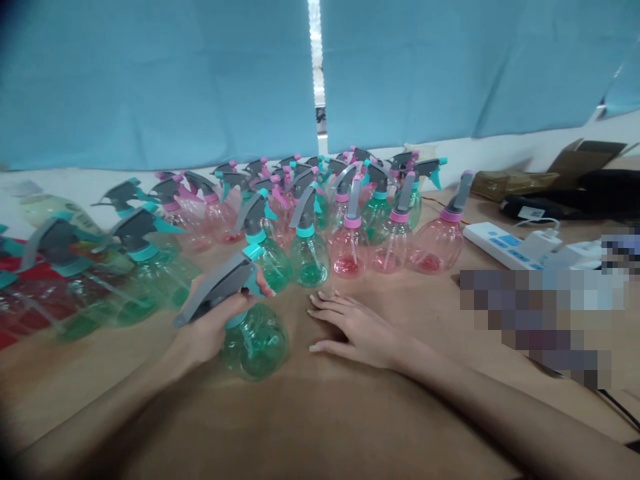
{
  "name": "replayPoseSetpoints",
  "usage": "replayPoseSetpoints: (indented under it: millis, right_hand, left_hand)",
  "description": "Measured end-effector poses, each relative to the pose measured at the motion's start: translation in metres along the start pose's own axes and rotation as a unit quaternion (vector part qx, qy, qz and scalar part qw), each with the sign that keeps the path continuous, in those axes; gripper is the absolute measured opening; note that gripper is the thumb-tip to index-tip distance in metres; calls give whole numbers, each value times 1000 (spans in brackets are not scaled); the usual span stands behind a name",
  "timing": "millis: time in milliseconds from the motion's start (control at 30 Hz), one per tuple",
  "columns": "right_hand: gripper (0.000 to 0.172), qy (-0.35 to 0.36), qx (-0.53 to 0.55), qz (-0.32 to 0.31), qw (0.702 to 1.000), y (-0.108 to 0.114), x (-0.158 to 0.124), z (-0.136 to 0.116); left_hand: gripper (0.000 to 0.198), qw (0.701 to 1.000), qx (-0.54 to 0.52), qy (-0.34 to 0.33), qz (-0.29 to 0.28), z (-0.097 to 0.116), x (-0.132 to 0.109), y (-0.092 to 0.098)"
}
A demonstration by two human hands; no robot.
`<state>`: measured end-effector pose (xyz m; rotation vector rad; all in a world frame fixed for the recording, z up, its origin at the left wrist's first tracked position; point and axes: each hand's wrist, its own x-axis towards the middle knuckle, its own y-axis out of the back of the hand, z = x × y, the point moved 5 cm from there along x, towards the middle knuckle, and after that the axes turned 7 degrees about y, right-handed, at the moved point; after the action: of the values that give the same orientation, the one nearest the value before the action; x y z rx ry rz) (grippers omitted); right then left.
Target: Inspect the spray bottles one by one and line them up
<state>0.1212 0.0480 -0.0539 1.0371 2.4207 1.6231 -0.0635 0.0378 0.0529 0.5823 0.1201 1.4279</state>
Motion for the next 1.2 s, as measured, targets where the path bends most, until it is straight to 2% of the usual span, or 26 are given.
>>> replayPoseSetpoints:
  millis: [100,367,600,767,933,1200]
  right_hand:
    - [58,-7,-10,-1,1000,1,-1,0]
    - [56,-13,-13,-17,1000,1,-1,2]
    - [59,-38,-42,-16,998,4,-2,-1]
    - [60,-66,-97,-4,993,7,-4,-4]
    - [61,-68,-101,-14,992,7,-5,-4]
    - [62,-60,-98,-15,993,5,-6,-1]
  left_hand:
    - [11,1000,3,3,-7,-3,1,0]
    - [30,1000,23,3,17,-10,4,0]
    - [18,1000,14,9,23,-8,1,-2]
    - [23,1000,1,20,16,-7,-1,-2]
    - [26,1000,-2,19,3,-7,-1,-2]
    - [26,1000,-2,11,17,-7,-1,-2]
